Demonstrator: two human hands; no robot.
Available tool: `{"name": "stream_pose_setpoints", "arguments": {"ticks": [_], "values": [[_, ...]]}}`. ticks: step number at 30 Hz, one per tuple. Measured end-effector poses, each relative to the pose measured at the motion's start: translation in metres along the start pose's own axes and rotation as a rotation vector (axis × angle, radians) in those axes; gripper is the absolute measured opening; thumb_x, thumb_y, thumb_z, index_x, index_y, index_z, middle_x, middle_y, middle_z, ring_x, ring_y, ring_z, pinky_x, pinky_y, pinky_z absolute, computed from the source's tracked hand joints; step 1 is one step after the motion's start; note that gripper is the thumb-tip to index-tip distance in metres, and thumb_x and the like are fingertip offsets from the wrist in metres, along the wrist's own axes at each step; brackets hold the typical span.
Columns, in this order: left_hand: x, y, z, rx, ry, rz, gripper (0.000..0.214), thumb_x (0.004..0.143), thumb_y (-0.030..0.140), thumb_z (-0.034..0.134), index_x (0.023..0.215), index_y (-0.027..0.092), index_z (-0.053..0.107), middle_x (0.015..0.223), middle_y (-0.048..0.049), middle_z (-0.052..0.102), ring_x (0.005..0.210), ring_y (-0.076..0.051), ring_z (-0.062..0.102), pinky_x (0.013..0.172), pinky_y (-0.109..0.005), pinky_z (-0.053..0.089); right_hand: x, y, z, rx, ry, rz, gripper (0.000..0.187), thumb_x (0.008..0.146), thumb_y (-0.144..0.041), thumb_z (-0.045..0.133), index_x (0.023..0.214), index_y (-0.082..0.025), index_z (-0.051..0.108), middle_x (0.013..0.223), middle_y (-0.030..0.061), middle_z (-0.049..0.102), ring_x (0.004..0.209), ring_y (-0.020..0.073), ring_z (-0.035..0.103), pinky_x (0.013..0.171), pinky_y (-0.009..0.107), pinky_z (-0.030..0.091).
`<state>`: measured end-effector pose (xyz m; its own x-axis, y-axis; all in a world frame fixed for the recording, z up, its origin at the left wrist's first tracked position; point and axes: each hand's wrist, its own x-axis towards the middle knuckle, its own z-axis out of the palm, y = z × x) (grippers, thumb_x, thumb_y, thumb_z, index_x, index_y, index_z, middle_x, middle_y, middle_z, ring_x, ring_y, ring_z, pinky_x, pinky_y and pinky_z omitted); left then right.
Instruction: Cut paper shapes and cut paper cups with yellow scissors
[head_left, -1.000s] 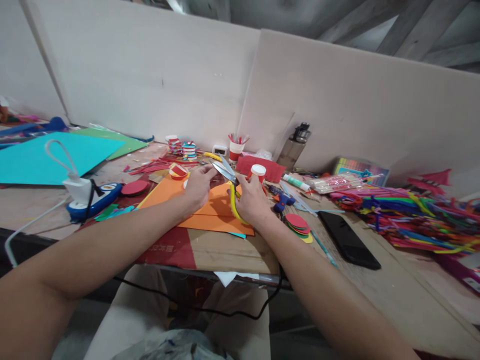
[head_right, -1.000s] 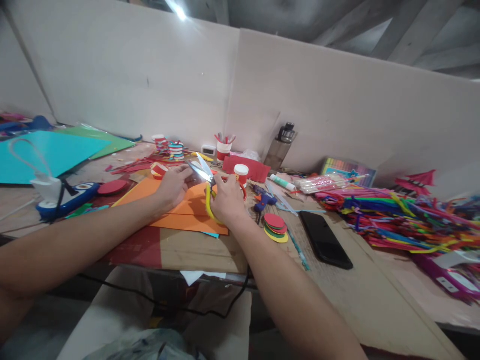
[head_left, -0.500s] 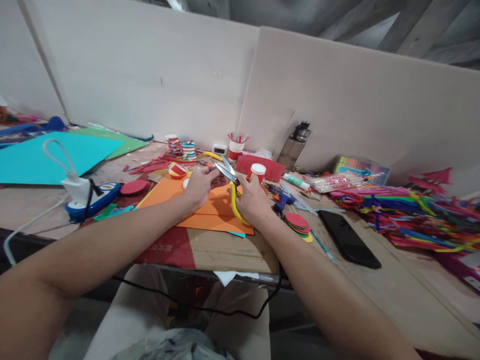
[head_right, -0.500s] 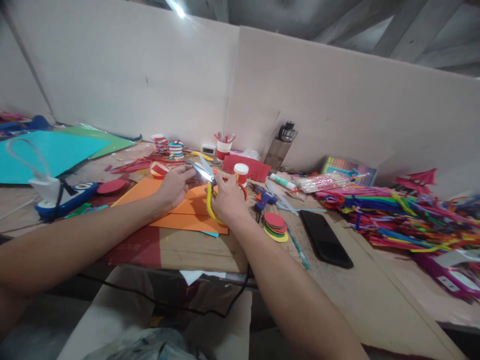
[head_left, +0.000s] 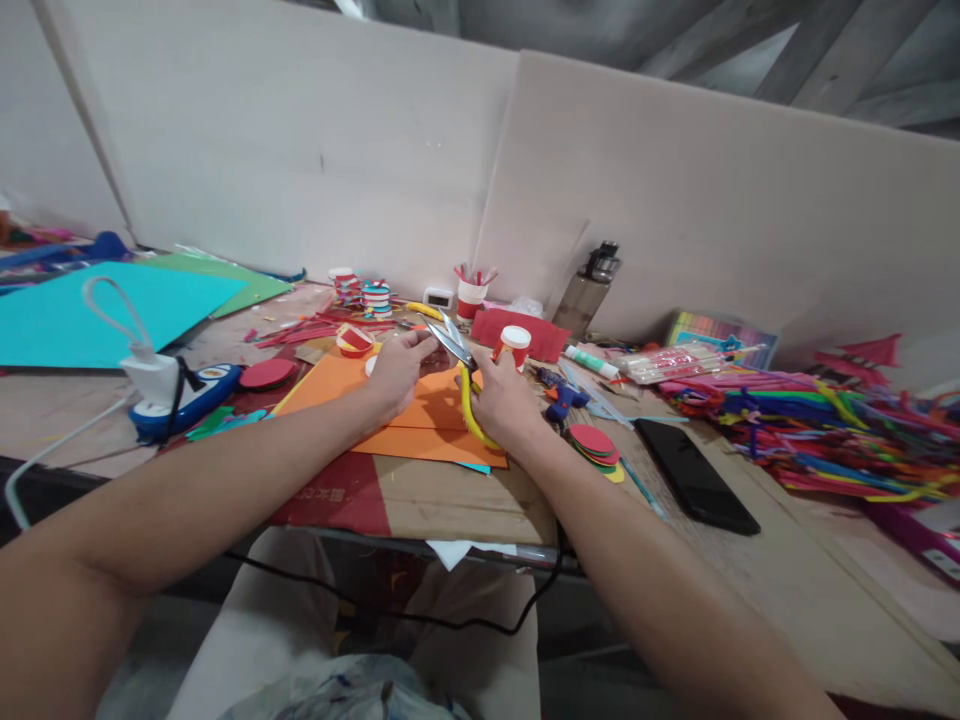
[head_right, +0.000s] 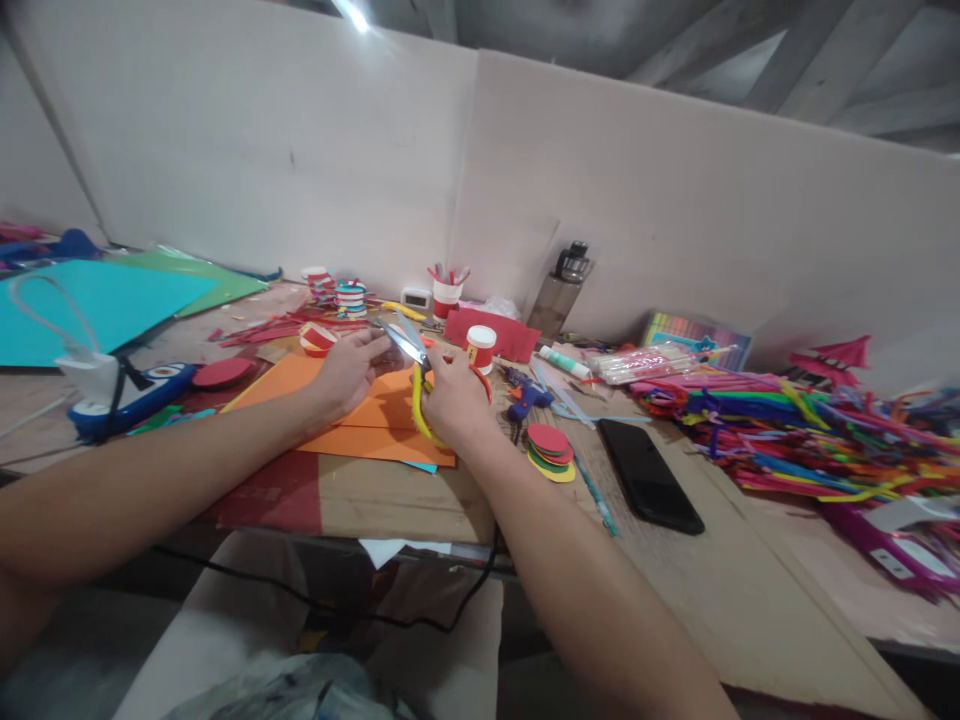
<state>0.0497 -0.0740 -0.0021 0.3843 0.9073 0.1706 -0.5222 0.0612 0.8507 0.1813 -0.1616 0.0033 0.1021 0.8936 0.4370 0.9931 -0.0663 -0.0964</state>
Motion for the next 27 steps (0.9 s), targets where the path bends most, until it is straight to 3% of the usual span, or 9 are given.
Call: {"name": "stream_pose_setpoints", "arguments": {"ticks": [12,19,23,27], "values": [[0.0017,-0.0013,-0.0017,0.016,-0.026,0.028,0.016,0.071,0.026,0.068,0.078,0.012,0.065,0.074,-0.0043,0.067,0.066,-0.011,0.060,0.069,-0.027,0.049,-0.0006,0.0001,-0.0005,-0.023,-0.038,0.021,0.044,0.092,-0.044,0.042,0.131,-0.025,0.048,0.109,0.0140,0.054,0.084,0.0269,0.062,0.069,0.036,0.048],[0.0042,0.0001,-0.0022,-0.079,0.014,-0.085,0.010,0.074,0.021,0.066,0.076,0.013,0.059,0.074,-0.0041,0.066,0.066,-0.012,0.062,0.070,-0.030,0.051,0.0003,0.0039,0.0062,0.038,-0.074,0.011,0.043,0.093,-0.046,0.041,0.127,-0.023,0.052,0.106,0.0134,0.055,0.089,0.0251,0.060,0.075,0.035,0.048],[0.0051,-0.0017,-0.0039,-0.029,-0.001,-0.115,0.015,0.069,0.021,0.070,0.078,0.013,0.060,0.079,-0.0054,0.068,0.070,-0.014,0.063,0.074,-0.034,0.052,-0.0008,0.0042,0.0080,0.035,-0.031,-0.019,0.041,0.092,-0.043,0.044,0.126,-0.022,0.053,0.109,0.0138,0.053,0.090,0.0242,0.059,0.077,0.035,0.048],[0.0041,-0.0045,-0.0030,0.022,-0.050,-0.110,0.019,0.066,0.023,0.072,0.080,0.014,0.062,0.079,-0.0056,0.069,0.071,-0.015,0.064,0.069,-0.030,0.051,-0.0017,0.0026,0.0068,0.024,0.021,-0.039,0.040,0.091,-0.039,0.046,0.126,-0.020,0.052,0.114,0.0156,0.051,0.097,0.0252,0.057,0.081,0.034,0.047]]}}
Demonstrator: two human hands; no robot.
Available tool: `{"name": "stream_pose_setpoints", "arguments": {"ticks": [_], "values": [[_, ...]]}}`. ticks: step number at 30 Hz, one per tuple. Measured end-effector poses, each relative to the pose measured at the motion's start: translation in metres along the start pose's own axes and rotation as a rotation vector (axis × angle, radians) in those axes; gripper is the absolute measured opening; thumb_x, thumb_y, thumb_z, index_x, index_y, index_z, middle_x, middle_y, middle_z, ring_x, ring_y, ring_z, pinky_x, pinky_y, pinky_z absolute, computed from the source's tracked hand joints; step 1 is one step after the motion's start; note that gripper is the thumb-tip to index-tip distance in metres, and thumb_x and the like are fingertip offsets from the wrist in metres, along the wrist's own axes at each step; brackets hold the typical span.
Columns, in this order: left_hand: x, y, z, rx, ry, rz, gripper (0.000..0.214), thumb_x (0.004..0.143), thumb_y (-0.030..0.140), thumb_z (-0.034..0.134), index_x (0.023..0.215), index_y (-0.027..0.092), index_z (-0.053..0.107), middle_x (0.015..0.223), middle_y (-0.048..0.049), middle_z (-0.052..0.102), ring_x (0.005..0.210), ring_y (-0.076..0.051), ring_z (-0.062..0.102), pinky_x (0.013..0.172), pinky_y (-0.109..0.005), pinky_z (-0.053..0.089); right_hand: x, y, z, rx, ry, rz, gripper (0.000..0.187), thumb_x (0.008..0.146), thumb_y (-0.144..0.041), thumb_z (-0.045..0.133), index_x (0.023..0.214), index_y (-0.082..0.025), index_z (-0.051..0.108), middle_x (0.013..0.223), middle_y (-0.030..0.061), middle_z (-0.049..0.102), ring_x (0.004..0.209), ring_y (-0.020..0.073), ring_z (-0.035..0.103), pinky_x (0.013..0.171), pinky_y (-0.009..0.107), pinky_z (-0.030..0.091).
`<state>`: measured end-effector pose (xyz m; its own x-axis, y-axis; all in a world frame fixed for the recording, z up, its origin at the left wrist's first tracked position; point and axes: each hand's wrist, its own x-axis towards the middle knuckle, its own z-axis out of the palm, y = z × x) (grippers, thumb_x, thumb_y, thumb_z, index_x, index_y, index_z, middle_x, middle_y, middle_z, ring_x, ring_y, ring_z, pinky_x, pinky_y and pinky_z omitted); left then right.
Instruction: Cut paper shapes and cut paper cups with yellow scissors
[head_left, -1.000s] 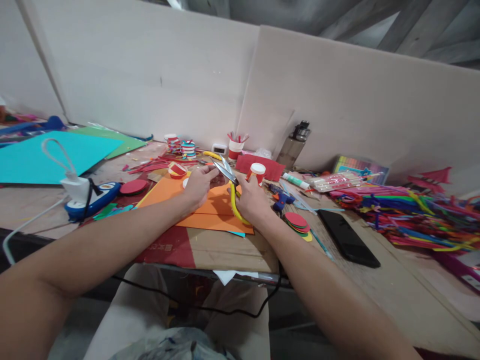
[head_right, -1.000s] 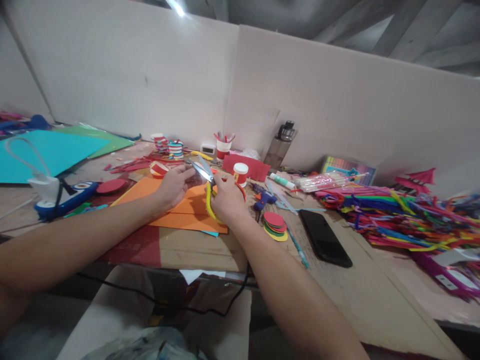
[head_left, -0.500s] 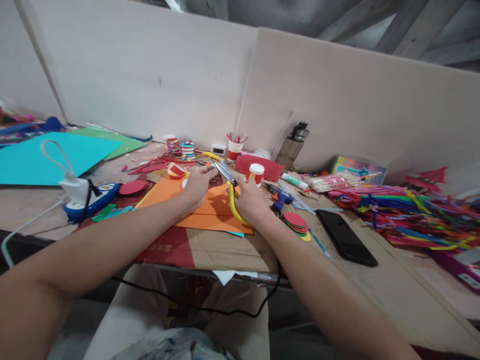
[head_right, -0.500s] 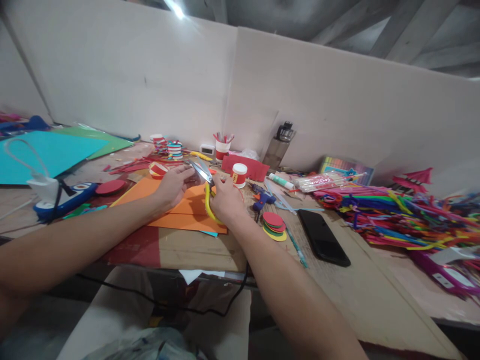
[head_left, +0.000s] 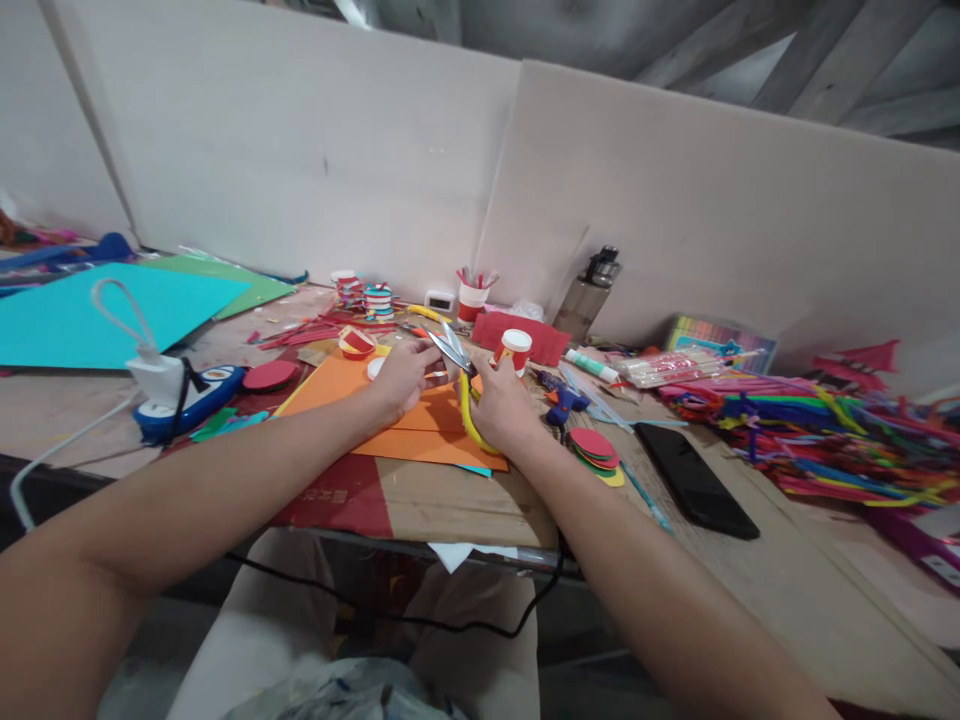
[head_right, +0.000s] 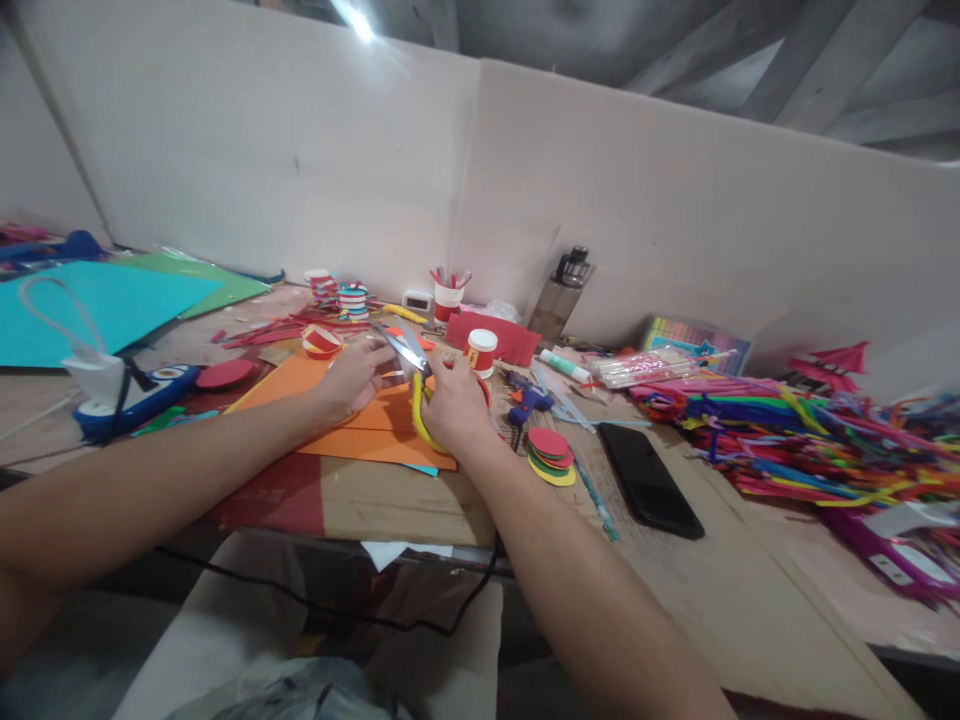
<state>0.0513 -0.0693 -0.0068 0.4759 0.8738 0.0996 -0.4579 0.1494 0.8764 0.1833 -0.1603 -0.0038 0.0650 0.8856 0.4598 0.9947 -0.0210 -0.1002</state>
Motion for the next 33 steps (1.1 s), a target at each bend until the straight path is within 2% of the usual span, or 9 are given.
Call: {"name": "stream_pose_setpoints", "arguments": {"ticks": [3,7,11,18,23,26,30,33], "values": [[-0.002,0.000,0.002,0.026,-0.007,0.024,0.018,0.067,0.024,0.071,0.080,0.014,0.063,0.079,-0.0058,0.069,0.069,-0.014,0.063,0.066,-0.028,0.050,0.000,0.000,-0.001,-0.027,0.006,0.018,0.044,0.090,-0.037,0.046,0.131,-0.020,0.048,0.114,0.0162,0.050,0.099,0.0269,0.056,0.081,0.035,0.047],[-0.004,0.001,0.003,0.037,-0.011,0.056,0.017,0.069,0.023,0.070,0.081,0.013,0.064,0.084,-0.0066,0.069,0.071,-0.014,0.064,0.071,-0.031,0.052,0.000,0.000,-0.003,-0.038,-0.011,0.036,0.045,0.087,-0.031,0.049,0.132,-0.022,0.047,0.113,0.0153,0.050,0.099,0.0273,0.056,0.078,0.035,0.047],[-0.003,0.000,0.002,0.036,-0.035,0.062,0.019,0.069,0.023,0.070,0.085,0.013,0.065,0.086,-0.0073,0.070,0.074,-0.016,0.066,0.077,-0.035,0.053,0.000,0.000,-0.004,-0.033,-0.002,0.038,0.043,0.089,-0.037,0.046,0.130,-0.023,0.048,0.113,0.0159,0.049,0.100,0.0286,0.057,0.077,0.036,0.048],[-0.006,0.003,0.004,0.051,-0.066,0.039,0.022,0.069,0.017,0.065,0.090,0.011,0.067,0.089,-0.0079,0.071,0.075,-0.015,0.066,0.076,-0.032,0.053,0.001,-0.001,-0.005,-0.062,-0.051,0.089,0.043,0.088,-0.032,0.047,0.130,-0.023,0.047,0.108,0.0137,0.051,0.090,0.0264,0.061,0.072,0.034,0.048],[-0.007,0.005,0.007,-0.069,-0.015,0.030,0.021,0.068,0.009,0.058,0.085,0.012,0.068,0.084,-0.0058,0.072,0.077,-0.014,0.066,0.079,-0.030,0.051,0.002,-0.002,-0.006,-0.080,-0.078,0.098,0.043,0.089,-0.033,0.046,0.130,-0.022,0.047,0.112,0.0146,0.052,0.093,0.0266,0.062,0.074,0.033,0.049],[-0.004,0.005,0.006,-0.148,0.024,0.038,0.015,0.071,0.011,0.057,0.082,0.013,0.066,0.083,-0.0046,0.071,0.076,-0.013,0.065,0.079,-0.029,0.051,0.002,-0.002,-0.006,-0.086,-0.068,0.079,0.042,0.089,-0.034,0.046,0.129,-0.022,0.048,0.117,0.0155,0.051,0.093,0.0267,0.063,0.074,0.034,0.049],[0.002,0.005,0.003,-0.225,0.110,-0.032,0.010,0.080,0.020,0.056,0.075,0.014,0.062,0.070,-0.0035,0.067,0.065,-0.012,0.062,0.074,-0.030,0.053,0.001,-0.002,-0.006,-0.063,-0.068,0.058,0.043,0.088,-0.032,0.047,0.130,-0.023,0.047,0.121,0.0159,0.051,0.092,0.0259,0.063,0.076,0.035,0.049],[0.005,0.004,0.000,-0.215,0.155,-0.037,0.007,0.079,0.013,0.056,0.074,0.013,0.060,0.064,-0.0017,0.064,0.058,-0.010,0.059,0.070,-0.028,0.053,0.001,-0.001,-0.005,-0.036,-0.072,0.042,0.046,0.089,-0.033,0.047,0.133,-0.023,0.045,0.122,0.0163,0.051,0.092,0.0257,0.063,0.075,0.035,0.049]]}}
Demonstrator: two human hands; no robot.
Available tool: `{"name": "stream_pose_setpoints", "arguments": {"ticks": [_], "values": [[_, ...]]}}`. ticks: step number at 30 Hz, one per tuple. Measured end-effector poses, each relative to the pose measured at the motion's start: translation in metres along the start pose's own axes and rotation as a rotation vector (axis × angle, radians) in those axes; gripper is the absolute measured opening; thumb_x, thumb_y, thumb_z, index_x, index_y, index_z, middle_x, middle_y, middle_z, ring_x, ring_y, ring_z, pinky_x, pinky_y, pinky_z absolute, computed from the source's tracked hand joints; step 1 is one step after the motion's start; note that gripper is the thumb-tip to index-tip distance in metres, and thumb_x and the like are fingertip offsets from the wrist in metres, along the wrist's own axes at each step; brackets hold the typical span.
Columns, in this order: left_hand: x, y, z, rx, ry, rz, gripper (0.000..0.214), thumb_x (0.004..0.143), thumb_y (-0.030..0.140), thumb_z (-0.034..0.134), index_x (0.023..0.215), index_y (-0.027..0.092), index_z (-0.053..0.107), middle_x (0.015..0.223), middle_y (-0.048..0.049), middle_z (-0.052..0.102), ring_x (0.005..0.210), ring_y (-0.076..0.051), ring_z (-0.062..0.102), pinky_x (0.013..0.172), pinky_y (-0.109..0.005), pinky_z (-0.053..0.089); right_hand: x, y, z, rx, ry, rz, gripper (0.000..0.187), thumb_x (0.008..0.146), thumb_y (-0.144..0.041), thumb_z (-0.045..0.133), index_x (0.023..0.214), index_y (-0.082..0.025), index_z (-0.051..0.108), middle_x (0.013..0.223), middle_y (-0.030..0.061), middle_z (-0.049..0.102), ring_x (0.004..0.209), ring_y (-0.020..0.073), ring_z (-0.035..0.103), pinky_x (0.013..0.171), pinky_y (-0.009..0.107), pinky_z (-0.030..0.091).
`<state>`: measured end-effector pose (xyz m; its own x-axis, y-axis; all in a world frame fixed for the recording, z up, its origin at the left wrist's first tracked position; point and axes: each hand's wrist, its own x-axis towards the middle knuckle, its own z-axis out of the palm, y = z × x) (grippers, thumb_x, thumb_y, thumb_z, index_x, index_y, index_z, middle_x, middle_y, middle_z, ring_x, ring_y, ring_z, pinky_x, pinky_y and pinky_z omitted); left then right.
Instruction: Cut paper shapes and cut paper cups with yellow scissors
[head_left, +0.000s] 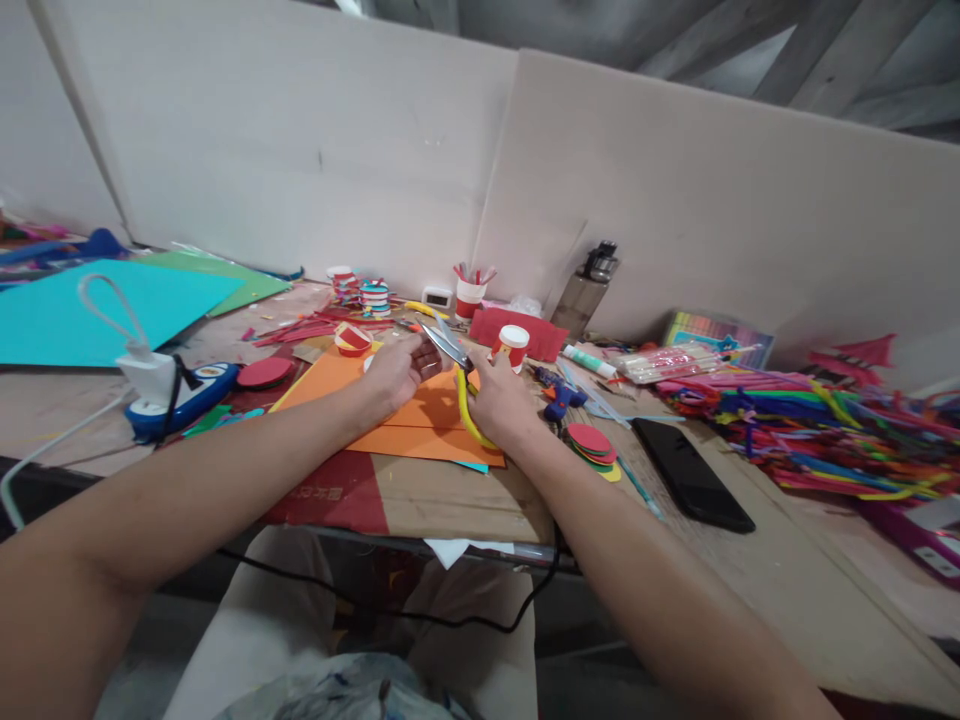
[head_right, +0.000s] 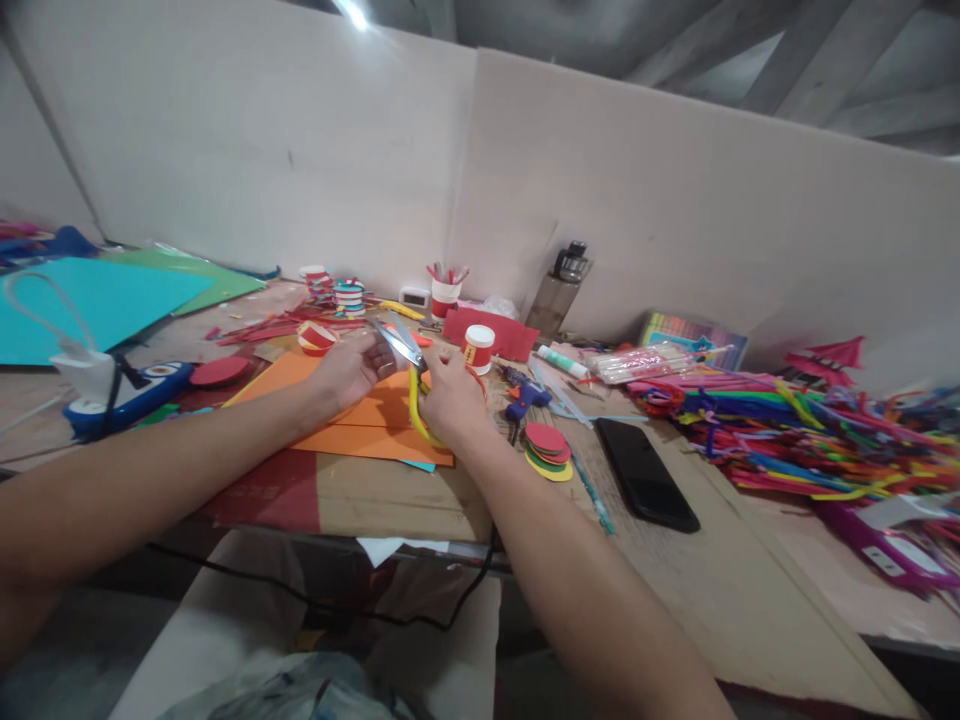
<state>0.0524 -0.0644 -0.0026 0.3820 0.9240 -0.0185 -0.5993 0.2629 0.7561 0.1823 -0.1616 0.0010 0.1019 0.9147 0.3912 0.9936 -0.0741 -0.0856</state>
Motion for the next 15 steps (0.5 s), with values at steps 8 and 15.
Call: {"name": "stream_pose_setpoints", "arguments": {"ticks": [8,15], "values": [[-0.008,0.003,0.001,0.072,-0.053,0.057,0.010,0.083,0.015,0.056,0.077,0.011,0.062,0.076,-0.0068,0.070,0.071,-0.013,0.066,0.078,-0.033,0.054,0.000,0.004,0.005,0.017,0.104,-0.058,0.039,0.093,-0.038,0.042,0.126,-0.019,0.051,0.117,0.0169,0.049,0.101,0.0261,0.057,0.080,0.034,0.048],[-0.011,0.004,0.003,0.079,-0.078,0.064,0.012,0.085,0.015,0.055,0.077,0.011,0.063,0.078,-0.0082,0.071,0.074,-0.014,0.067,0.084,-0.035,0.053,0.000,0.003,0.002,-0.013,0.098,-0.027,0.041,0.092,-0.041,0.043,0.126,-0.021,0.052,0.112,0.0166,0.048,0.098,0.0280,0.055,0.076,0.035,0.047]]}}
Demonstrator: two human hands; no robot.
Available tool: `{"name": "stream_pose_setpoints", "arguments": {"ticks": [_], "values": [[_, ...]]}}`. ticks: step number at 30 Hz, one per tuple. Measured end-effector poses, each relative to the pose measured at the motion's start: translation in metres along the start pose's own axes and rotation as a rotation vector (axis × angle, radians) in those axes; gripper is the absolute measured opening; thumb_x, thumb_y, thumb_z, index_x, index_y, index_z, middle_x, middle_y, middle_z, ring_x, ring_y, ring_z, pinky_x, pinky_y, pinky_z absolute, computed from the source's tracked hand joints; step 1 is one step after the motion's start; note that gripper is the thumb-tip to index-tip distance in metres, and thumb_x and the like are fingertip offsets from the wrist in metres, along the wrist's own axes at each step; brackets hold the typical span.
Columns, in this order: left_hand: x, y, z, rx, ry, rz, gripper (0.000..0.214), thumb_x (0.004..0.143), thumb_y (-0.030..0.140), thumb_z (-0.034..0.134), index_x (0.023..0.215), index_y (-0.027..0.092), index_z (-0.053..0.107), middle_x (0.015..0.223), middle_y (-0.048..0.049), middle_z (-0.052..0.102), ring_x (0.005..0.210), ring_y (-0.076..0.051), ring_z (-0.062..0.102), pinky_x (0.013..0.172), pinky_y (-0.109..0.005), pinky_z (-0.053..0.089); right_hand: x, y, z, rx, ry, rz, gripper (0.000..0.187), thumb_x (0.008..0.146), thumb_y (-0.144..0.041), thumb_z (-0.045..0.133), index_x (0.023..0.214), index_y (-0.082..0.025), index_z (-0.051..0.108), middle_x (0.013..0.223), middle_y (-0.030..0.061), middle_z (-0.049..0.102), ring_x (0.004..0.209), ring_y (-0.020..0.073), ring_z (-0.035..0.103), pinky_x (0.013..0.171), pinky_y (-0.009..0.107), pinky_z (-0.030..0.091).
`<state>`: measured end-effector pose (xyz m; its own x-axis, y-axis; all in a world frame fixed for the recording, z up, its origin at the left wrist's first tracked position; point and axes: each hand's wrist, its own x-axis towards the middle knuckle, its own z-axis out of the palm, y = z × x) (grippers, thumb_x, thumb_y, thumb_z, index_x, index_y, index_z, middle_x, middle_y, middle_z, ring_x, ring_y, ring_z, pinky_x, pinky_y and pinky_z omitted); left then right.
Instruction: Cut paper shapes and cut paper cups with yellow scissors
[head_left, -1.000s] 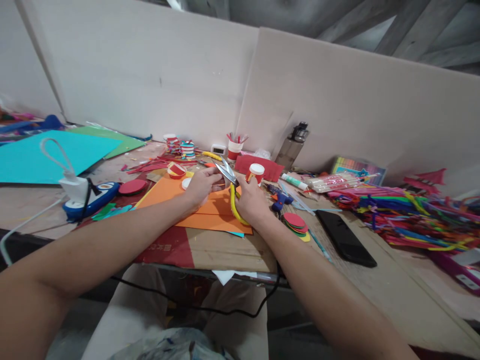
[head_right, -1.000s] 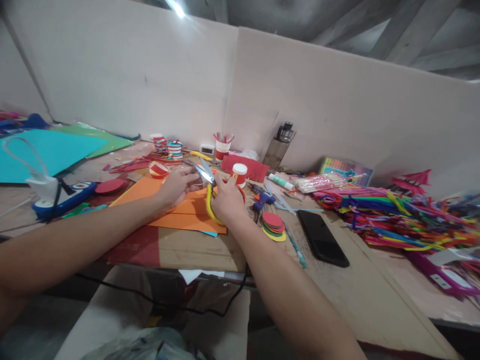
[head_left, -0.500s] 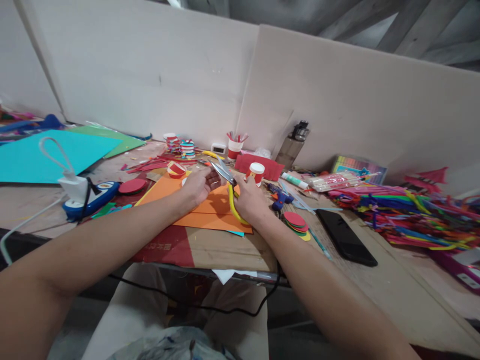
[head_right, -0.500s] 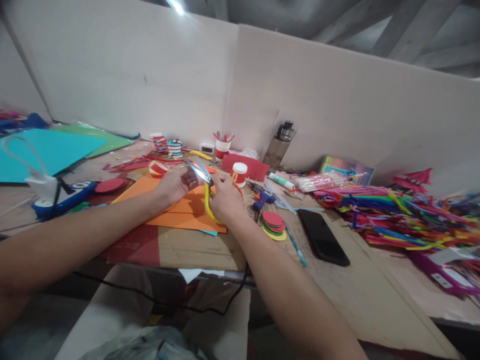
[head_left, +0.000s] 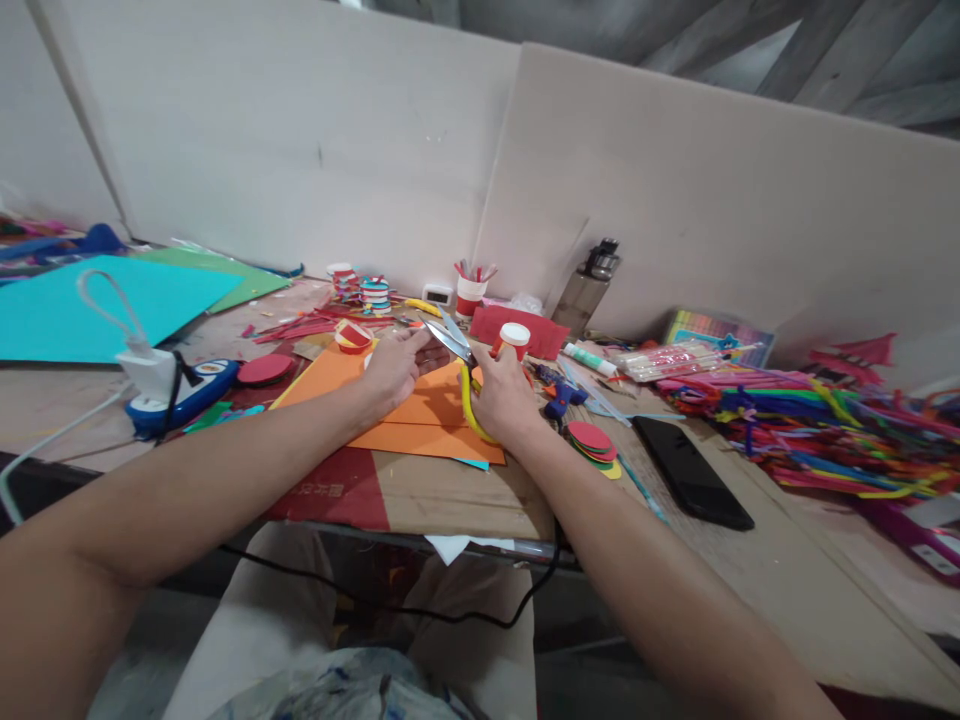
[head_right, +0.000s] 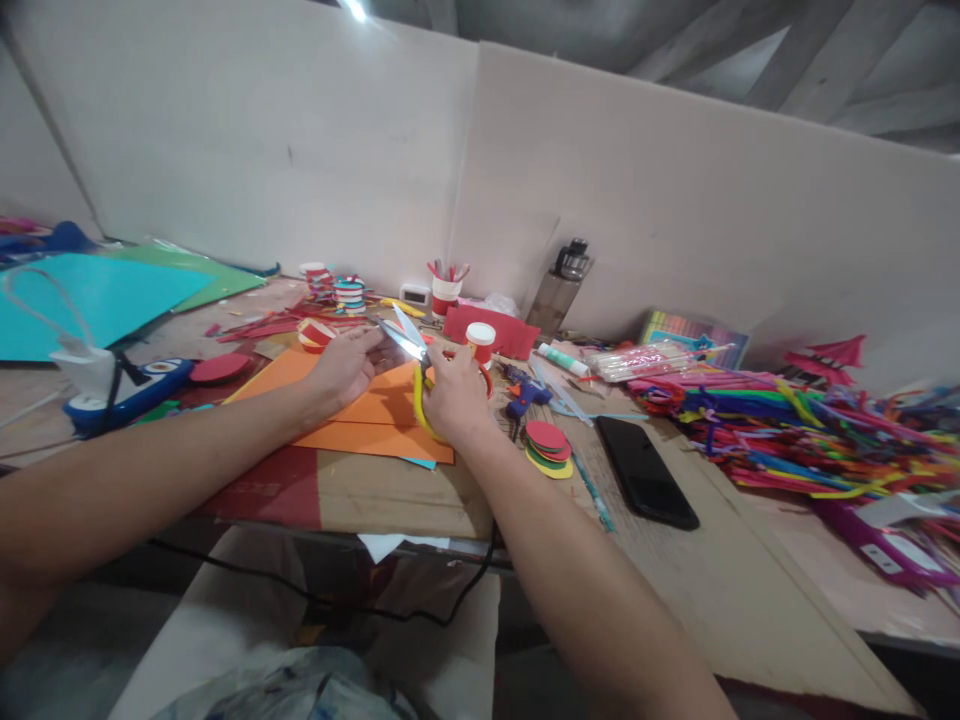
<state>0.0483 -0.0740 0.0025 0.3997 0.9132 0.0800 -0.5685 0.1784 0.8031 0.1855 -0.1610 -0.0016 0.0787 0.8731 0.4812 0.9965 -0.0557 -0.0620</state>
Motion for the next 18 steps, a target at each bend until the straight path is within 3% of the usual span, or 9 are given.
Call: {"name": "stream_pose_setpoints", "arguments": {"ticks": [18], "values": [[0.0018,0.0018,-0.0025,0.032,0.032,0.024,0.008,0.080,0.017,0.060,0.076,0.011,0.062,0.070,-0.0055,0.068,0.062,-0.012,0.064,0.080,-0.036,0.055,0.0016,-0.0033,-0.0055,0.024,-0.075,0.019,0.039,0.086,-0.024,0.050,0.124,-0.021,0.052,0.120,0.0160,0.051,0.096,0.0249,0.062,0.077,0.031,0.049]]}}
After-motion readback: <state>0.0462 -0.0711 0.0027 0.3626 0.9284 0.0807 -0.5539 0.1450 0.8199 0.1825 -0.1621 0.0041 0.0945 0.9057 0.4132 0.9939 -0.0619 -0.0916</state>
